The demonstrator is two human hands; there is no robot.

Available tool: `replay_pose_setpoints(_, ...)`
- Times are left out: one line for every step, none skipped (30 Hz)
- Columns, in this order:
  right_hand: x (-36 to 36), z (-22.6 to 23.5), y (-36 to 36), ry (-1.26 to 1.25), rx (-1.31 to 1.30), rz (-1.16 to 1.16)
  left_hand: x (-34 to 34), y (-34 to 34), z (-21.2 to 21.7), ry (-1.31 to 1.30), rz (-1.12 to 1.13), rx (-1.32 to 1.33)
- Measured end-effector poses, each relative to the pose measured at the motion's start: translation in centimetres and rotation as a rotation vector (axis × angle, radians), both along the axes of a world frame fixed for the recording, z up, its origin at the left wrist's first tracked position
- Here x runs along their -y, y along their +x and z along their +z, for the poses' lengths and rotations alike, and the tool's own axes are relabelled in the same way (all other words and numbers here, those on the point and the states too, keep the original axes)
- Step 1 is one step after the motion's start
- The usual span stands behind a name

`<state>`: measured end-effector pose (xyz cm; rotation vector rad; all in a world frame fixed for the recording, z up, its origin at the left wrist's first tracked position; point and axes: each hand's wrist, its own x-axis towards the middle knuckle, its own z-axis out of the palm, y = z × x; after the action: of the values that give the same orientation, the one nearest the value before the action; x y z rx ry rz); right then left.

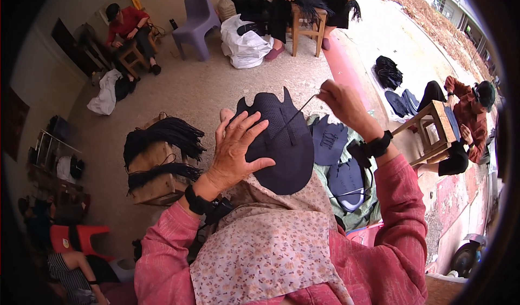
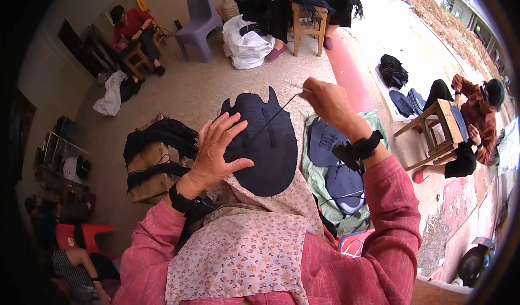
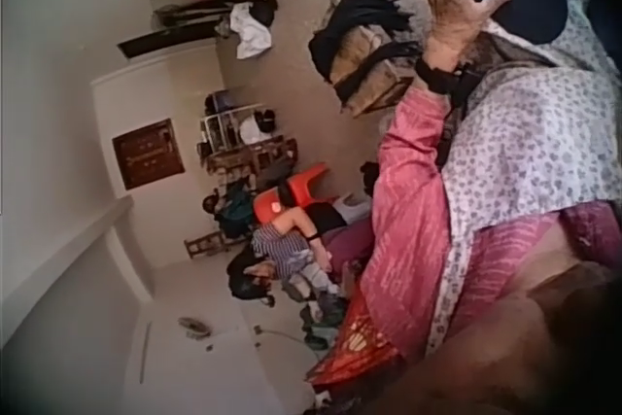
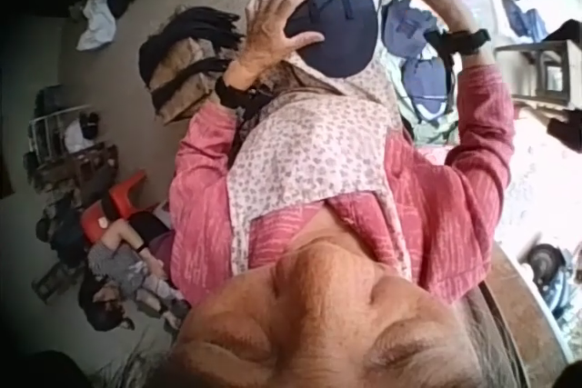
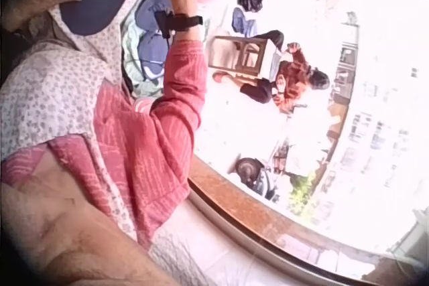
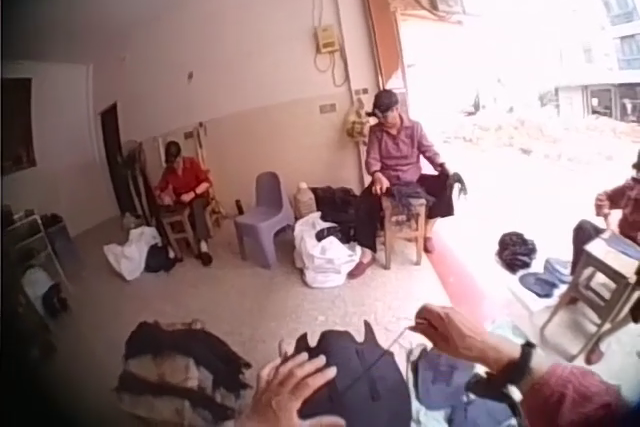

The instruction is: Hand-stitching and threading decorative laces onto shoe upper components.

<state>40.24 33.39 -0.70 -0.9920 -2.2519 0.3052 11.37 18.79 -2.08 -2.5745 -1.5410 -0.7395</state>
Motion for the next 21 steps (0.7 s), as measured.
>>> replay_pose_setpoints(-1.1, -0.3, 1.5, 0.004, -0.043, -0.104, 0.0, 0.1, -0.1, -0.007, -0.006, 0.007)
replay_pose_setpoints(-2.0, -0.8, 2.6, 0.009, -0.090, -0.205, -0.1, 0.1, -0.1, -0.001, -0.012, 0.014)
replay_pose_setpoints(-2.4, -1.6, 3.2, -0.140, -0.177, -0.209, -0.1, 0.0, -0.1, -0.010, -0.012, 0.020)
replay_pose_setpoints(-3.1, -3.7, 4.2, -0.285, -0.292, -0.170, -0.2, 0.3, -0.1, -0.020, -0.024, 0.026)
replay_pose_setpoints(-2.3, -4.1, 3.7, -0.358, -0.367, -0.172, 0.0, 0.1, -0.1, -0.020, -0.022, 0.027)
replay_pose_setpoints(-1.1, -4.6, 3.0, -0.430, -0.444, -0.175, 0.1, 0.1, 0.0, -0.016, -0.021, 0.021)
replay_pose_setpoints(0.0, -5.5, 2.6, -0.559, -0.595, -0.129, 0.2, 0.1, 0.1, -0.013, -0.021, 0.014)
replay_pose_setpoints(2.0, -4.8, 2.0, -0.641, -0.532, -0.204, 0.6, -0.2, 0.1, -0.013, -0.017, 0.012)
replay_pose_setpoints(4.1, -4.1, 1.6, -0.774, -0.506, -0.229, 0.9, -0.3, -0.1, 0.013, 0.024, 0.039)
replay_pose_setpoints(5.8, -3.6, 1.6, -0.976, -0.524, -0.175, 1.3, -0.3, -0.2, 0.041, 0.063, 0.066)
replay_pose_setpoints(7.2, -3.8, 1.6, -1.084, -0.478, -0.139, 1.8, 0.0, 0.1, 0.142, 0.075, 0.131)
replay_pose_setpoints(8.2, -4.5, 1.4, -1.196, -0.525, -0.045, 2.2, -0.2, -0.1, 0.138, 0.067, 0.125)
replay_pose_setpoints(9.1, -4.6, 0.9, -1.226, -0.514, -0.020, 2.6, -0.6, -0.4, 0.057, 0.093, 0.144)
replay_pose_setpoints(9.9, -4.4, 0.1, -1.254, -0.501, 0.008, 2.7, -0.7, -0.2, -0.022, 0.121, 0.163)
replay_pose_setpoints(10.5, -3.7, -0.9, -1.256, -0.554, 0.061, 2.8, -0.6, 0.1, 0.004, 0.062, 0.135)
replay_pose_setpoints(10.4, -4.2, -1.4, -1.256, -0.561, 0.065, 3.0, -0.7, 0.4, 0.004, 0.061, 0.128)
replay_pose_setpoints(9.9, -4.8, -1.6, -1.132, -0.677, 0.133, 3.2, -0.7, 0.7, -0.248, 0.077, 0.278)
replay_pose_setpoints(9.6, -5.1, -1.7, -1.004, -0.786, 0.200, 3.4, -0.7, 1.2, -0.502, 0.094, 0.426)
replay_pose_setpoints(8.9, -5.0, -1.6, -0.910, -0.793, 0.257, 3.9, -1.0, 2.1, -0.689, 0.108, 0.536)
replay_pose_setpoints(8.5, -4.2, -1.9, -0.893, -0.814, 0.283, 4.2, -1.6, 3.3, -0.685, 0.110, 0.530)
replay_pose_setpoints(8.1, -3.3, -2.0, -0.875, -0.772, 0.276, 4.6, -2.2, 4.4, -0.775, 0.078, 0.461)
